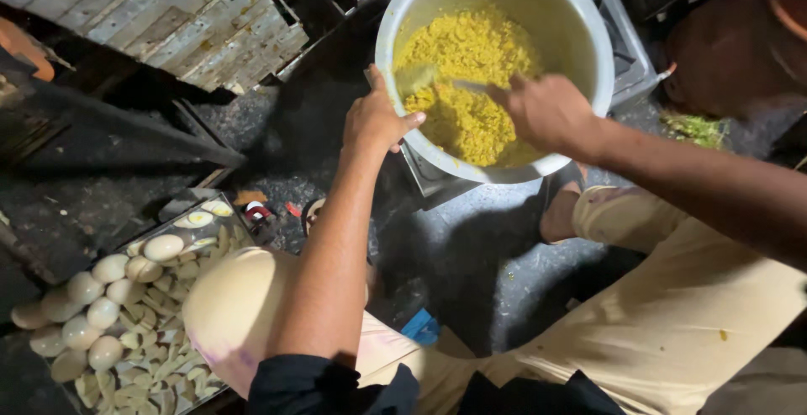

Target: The person holds the side of a pot with one hand while stirring the food mixture inside the pot using a spoon.

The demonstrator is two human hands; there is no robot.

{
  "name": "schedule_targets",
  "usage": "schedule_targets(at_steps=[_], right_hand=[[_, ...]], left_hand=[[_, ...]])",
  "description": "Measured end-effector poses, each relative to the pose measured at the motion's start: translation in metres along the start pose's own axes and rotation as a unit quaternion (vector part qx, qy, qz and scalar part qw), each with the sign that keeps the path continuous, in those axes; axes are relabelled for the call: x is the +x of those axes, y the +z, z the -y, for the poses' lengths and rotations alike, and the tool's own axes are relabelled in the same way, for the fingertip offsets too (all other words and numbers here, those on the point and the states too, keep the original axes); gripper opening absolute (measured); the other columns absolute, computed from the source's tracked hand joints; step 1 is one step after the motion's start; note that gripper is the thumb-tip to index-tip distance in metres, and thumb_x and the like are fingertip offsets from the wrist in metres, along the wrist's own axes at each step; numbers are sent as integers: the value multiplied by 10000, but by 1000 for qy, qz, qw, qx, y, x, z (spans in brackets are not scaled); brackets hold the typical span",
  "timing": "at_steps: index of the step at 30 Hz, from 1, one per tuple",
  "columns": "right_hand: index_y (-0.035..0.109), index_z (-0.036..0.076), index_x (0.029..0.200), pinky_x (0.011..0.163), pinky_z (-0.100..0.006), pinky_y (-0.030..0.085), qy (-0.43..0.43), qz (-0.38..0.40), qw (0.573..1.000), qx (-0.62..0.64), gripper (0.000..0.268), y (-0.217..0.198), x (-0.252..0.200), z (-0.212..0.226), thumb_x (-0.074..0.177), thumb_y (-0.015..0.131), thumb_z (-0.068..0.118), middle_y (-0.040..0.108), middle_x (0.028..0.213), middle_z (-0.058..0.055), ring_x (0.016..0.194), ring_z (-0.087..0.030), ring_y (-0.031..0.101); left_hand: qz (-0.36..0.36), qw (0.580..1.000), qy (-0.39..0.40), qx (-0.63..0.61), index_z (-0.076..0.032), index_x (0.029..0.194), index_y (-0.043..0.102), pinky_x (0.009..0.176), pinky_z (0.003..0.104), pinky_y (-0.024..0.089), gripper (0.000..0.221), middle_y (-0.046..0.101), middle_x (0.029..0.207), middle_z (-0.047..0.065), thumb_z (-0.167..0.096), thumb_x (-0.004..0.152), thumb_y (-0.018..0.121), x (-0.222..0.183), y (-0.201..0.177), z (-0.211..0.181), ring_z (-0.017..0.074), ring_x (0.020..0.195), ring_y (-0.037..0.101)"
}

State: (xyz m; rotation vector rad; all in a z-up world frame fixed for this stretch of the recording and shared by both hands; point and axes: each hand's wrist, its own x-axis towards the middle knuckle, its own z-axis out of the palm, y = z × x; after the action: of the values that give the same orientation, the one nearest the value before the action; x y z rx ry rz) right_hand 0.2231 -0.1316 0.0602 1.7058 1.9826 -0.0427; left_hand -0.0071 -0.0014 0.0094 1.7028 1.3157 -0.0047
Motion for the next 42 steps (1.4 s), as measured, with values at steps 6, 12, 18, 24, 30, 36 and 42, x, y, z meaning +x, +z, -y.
schedule_targets(at_steps=[6,12,18,24,30,36,42], right_hand=[[140,298,1657,573,-263,678,-101,150,976,-120,804,-2,-66,-35,956,385,-10,424,1514,-199,1188,-285,613],[449,280,1528,539,-317,626,-24,-5,989,-148,588,-30,-66,-73,944,508,253,649,1235,-146,924,-238,741],[539,199,1466,408,-351,546,-2,70,994,88,374,23,-61,-36,1131,383,257,718,758,-90,476,-196,665],[556,361,1484,505,-369,595,140,139,979,58,468,27,-43,-68,1044,473,226,780,768,-90,566,-197,728],[609,254,1458,506,-418,609,221,83,968,90,457,14,-43,-95,1003,597,216,768,835,-169,604,-287,738],[621,-45,1371,552,-453,596,7,16,991,-130,378,24,-97,-54,1070,473,129,728,815,-148,697,-308,730],[649,83,1255,611,-529,593,111,56,978,168,461,-1,-77,-5,808,588,177,726,755,-217,684,-400,732]], left_hand=[[-43,994,56,87,-9,1582,184,953,374,551,1220,767,1063,182,-490,715,894,22,9,16,317,968,727],[-57,988,62,131,-2,1572,225,1016,421,516,1231,684,1254,216,-544,702,907,26,8,18,369,1204,636],[-40,990,29,132,-34,1588,235,1005,428,529,1163,675,1274,212,-539,747,860,10,-2,4,364,1199,649],[-43,988,10,150,-114,1588,262,1001,458,523,1107,655,1285,208,-583,764,833,1,-10,-1,377,1200,636],[-42,986,-7,160,-198,1456,509,996,469,536,835,669,1296,160,-586,781,809,-13,-25,-16,359,1211,646],[-85,985,40,146,-169,1366,579,961,490,535,728,700,1214,166,-542,787,813,-34,-49,-43,376,1158,659],[-79,981,59,165,-173,1331,592,950,502,531,684,711,1181,163,-527,791,817,-45,-54,-46,386,1140,661]])
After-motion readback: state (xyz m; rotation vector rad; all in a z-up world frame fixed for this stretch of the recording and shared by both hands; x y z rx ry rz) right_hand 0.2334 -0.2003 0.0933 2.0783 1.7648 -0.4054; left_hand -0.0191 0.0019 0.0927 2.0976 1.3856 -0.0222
